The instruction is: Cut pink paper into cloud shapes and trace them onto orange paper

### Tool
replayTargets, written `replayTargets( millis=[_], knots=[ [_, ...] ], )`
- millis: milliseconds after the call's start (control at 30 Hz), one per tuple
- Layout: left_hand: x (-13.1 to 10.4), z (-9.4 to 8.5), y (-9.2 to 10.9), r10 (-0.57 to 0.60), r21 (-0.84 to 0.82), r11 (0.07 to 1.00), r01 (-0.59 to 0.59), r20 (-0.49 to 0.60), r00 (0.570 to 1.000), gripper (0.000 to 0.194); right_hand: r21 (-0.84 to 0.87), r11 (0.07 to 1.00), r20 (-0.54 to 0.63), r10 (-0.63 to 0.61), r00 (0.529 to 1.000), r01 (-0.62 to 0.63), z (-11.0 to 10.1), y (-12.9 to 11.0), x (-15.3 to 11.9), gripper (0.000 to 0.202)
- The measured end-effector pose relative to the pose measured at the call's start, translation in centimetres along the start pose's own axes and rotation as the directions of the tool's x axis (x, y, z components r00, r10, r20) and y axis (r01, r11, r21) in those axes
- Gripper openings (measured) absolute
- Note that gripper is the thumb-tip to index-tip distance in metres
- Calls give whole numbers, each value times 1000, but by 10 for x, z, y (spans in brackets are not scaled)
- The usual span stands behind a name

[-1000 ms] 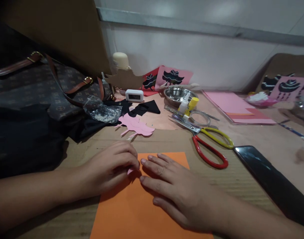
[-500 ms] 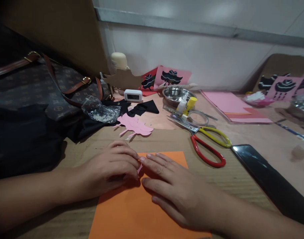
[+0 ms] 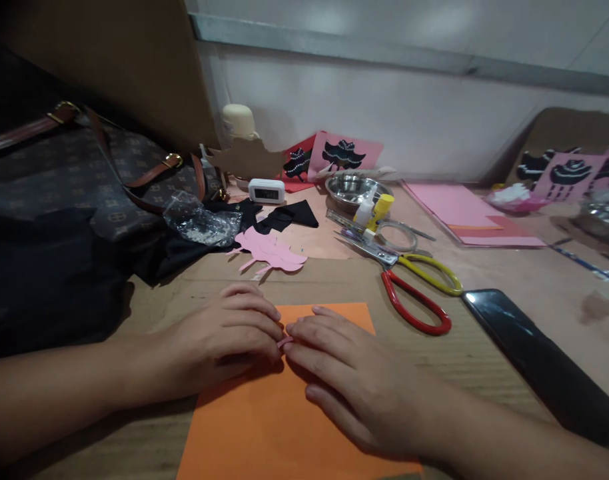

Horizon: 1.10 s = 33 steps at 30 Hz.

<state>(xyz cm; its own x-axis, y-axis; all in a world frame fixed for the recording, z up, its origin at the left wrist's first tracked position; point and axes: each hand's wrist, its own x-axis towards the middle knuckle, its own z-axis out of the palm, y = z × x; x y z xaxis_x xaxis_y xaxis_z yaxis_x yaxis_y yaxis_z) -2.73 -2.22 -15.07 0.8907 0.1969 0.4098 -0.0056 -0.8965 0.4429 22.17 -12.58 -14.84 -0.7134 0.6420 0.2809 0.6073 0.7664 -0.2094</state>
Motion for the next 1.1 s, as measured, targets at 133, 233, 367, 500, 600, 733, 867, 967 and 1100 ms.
replayTargets(
  millis=[133,233,367,500,600,733,867,967,1100],
  knots=[
    [1,0,0,-6,-39,999,6,11,1000,11,25,1000,25,-5,1000,5,2,2,0,44],
    [1,1,-1,-37,-68,997,37,9,999,11,52,999,-1,-9,1000,9,2,1,1,39],
    [1,2,-2,-139,-129,982,137,-7,990,16,72,997,-44,6,999,-3,1,0,3,35],
    [2,0,0,-204,-164,967,194,-43,978,33,122,992,-34,49,998,-45,0,1,3,36],
    [2,-3,3,-234,-182,959,216,-84,969,32,167,982,-24,98,995,-93,1,2,3,37],
    [4,-3,3,-290,-205,941,270,-77,954,19,152,979,-63,143,988,-132,0,3,4,35],
    [5,-1,0,-421,-269,879,394,-50,906,14,176,975,-12,139,990,-135,-2,3,3,35],
    [5,1,-2,-491,-383,808,447,-18,871,14,187,972,13,141,990,-141,-2,3,2,37],
    [6,4,-2,-537,-534,702,471,37,843,16,167,976,11,140,990,-140,-2,4,2,38]
  ],
)
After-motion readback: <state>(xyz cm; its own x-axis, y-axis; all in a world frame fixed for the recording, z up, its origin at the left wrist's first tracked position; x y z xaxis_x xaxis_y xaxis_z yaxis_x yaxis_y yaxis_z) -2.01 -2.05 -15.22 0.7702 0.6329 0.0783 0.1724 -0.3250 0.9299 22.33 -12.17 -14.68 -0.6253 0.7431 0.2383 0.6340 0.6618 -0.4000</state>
